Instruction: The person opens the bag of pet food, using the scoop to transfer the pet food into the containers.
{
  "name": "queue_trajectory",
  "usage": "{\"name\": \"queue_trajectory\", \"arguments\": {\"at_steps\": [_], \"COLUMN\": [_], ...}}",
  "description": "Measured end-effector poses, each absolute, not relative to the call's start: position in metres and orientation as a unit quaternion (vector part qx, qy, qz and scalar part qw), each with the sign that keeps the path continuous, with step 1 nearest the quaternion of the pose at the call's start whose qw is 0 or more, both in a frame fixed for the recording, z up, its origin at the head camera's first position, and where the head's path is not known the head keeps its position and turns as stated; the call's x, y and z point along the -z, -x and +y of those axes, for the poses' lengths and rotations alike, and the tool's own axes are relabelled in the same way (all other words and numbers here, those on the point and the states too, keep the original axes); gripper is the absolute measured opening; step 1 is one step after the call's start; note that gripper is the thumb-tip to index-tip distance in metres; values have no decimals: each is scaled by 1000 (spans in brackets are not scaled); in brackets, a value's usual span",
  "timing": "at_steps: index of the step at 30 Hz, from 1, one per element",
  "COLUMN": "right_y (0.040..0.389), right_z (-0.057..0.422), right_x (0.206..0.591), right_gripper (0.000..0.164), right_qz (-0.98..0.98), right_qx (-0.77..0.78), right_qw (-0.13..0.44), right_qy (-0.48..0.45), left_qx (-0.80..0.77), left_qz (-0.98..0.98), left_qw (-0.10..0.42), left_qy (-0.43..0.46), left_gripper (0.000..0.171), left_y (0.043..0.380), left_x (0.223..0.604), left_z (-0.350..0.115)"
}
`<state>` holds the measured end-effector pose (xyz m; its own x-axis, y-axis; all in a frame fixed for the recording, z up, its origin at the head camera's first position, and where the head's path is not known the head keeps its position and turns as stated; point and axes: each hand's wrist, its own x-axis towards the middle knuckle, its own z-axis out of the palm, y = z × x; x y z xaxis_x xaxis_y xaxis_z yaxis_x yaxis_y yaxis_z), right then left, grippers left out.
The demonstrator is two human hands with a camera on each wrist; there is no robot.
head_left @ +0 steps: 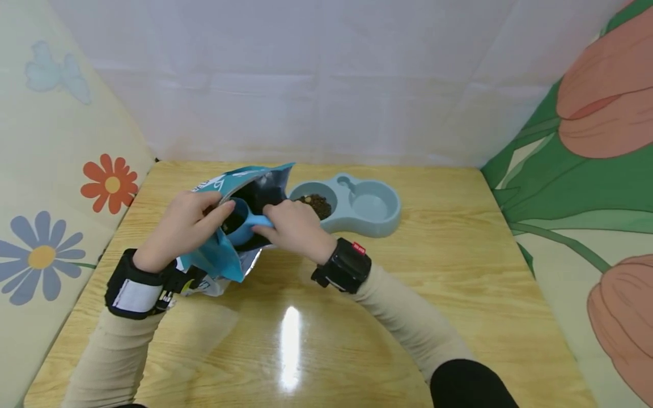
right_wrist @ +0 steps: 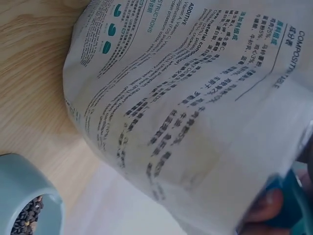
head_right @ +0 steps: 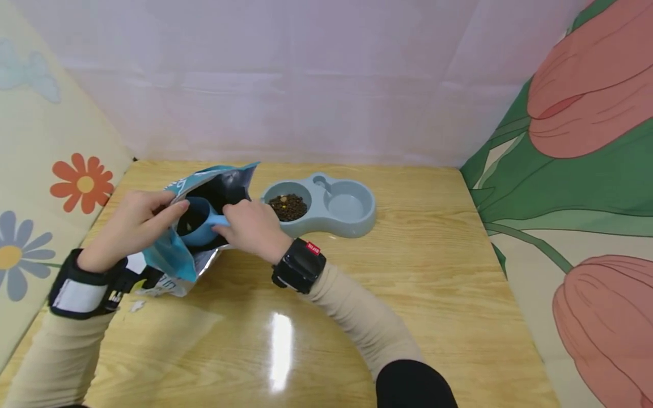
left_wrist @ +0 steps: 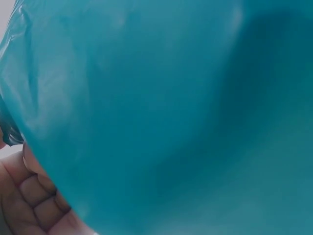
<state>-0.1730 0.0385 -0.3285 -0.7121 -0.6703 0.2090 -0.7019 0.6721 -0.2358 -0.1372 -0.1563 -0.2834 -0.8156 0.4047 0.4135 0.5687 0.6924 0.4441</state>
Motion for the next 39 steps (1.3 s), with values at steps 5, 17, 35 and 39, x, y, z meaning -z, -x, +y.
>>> {"name": "queue_trajectory", "arguments": {"at_steps": [5, 17, 35, 39], "right_y": [170, 168, 166, 167], "right_z": [48, 72, 93, 98], "right_x": [333, 348, 347, 342], "right_gripper": [29, 23, 20, 20], "right_qz": [-911, -892, -882, -883], "right_qx": [-179, -259, -286, -280], "right_qw": [57, 84, 86, 83], "right_qy": [-366, -360, -363, -368], "left_qx": [286, 281, 276, 276], "left_qz": [-911, -913, -916, -914], "left_qw": [145, 143, 141, 144], "left_qy": [261, 259, 256, 259], "left_gripper": [37, 36, 37, 38], "left_y": [137, 138, 139, 139], "left_x": [284, 285, 283, 283], "left_z": [-158, -157, -156, -156]}}
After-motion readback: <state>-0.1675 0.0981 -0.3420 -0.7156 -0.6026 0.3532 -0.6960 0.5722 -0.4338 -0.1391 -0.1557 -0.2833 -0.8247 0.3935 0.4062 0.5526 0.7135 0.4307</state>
